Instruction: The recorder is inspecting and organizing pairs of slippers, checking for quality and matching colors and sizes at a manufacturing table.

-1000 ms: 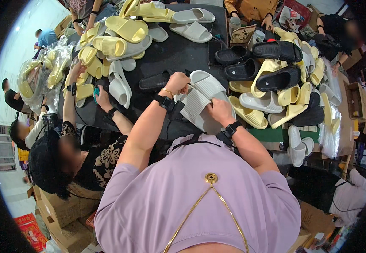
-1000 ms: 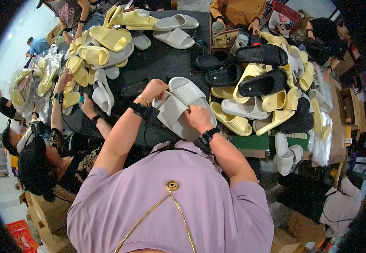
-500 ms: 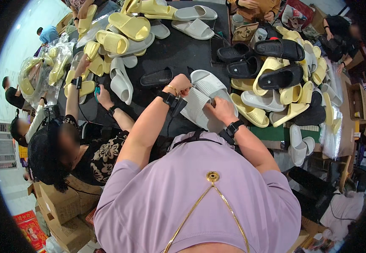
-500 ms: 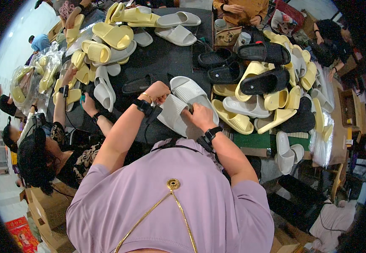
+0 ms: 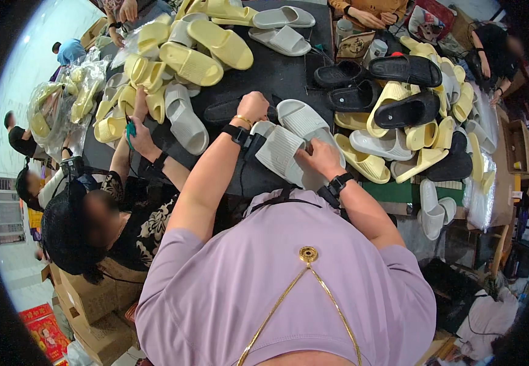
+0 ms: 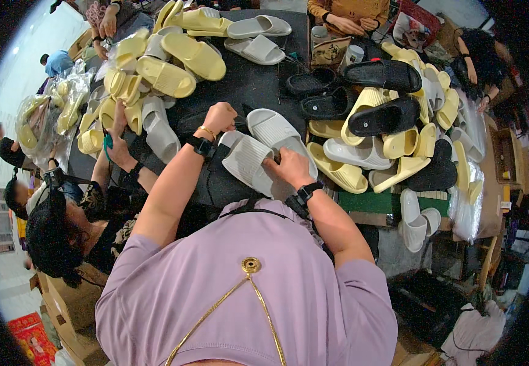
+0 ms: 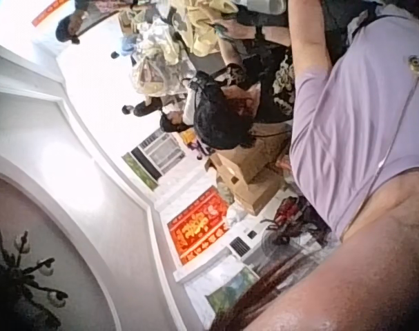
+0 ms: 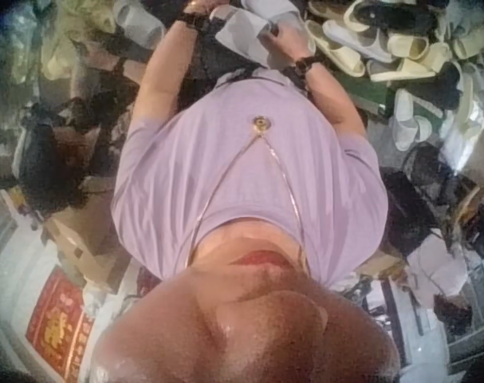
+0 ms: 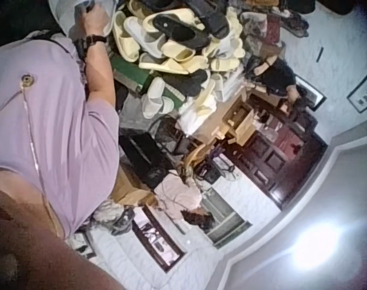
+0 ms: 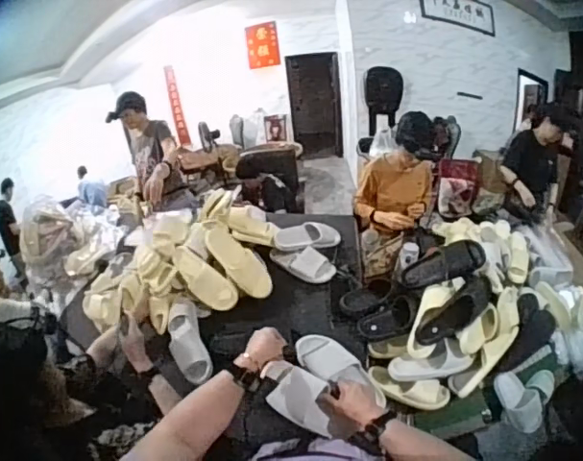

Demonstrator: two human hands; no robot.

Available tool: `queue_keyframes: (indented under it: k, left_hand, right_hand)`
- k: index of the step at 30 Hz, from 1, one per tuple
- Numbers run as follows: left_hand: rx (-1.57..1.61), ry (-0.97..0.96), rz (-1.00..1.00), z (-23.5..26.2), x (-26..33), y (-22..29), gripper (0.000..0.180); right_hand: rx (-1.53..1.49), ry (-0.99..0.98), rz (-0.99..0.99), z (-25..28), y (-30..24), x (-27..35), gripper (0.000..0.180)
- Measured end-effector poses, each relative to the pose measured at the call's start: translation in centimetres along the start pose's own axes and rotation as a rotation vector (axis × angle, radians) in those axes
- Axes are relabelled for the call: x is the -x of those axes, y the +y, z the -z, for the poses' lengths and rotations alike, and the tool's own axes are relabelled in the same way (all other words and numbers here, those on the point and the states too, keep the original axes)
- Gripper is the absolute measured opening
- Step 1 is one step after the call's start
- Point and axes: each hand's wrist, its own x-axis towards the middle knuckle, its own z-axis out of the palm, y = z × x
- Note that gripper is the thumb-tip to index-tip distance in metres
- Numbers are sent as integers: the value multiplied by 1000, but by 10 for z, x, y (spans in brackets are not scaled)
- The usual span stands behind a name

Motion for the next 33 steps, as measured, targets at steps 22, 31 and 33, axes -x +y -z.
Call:
queue_keyframes:
  k: [22,31,33]
  left_hand:
    - [-471,167,-330,-31,29,23,24]
    - [-582,265,-413,-47,11,14,20]
    - [-516,273,-408,-47,9,13,21]
  right_hand:
    - [46,-37,-51,4,1,1,61]
    - [48,-38,-75,4,1,2,64]
    - [32,-58,-83,7,0,2,65]
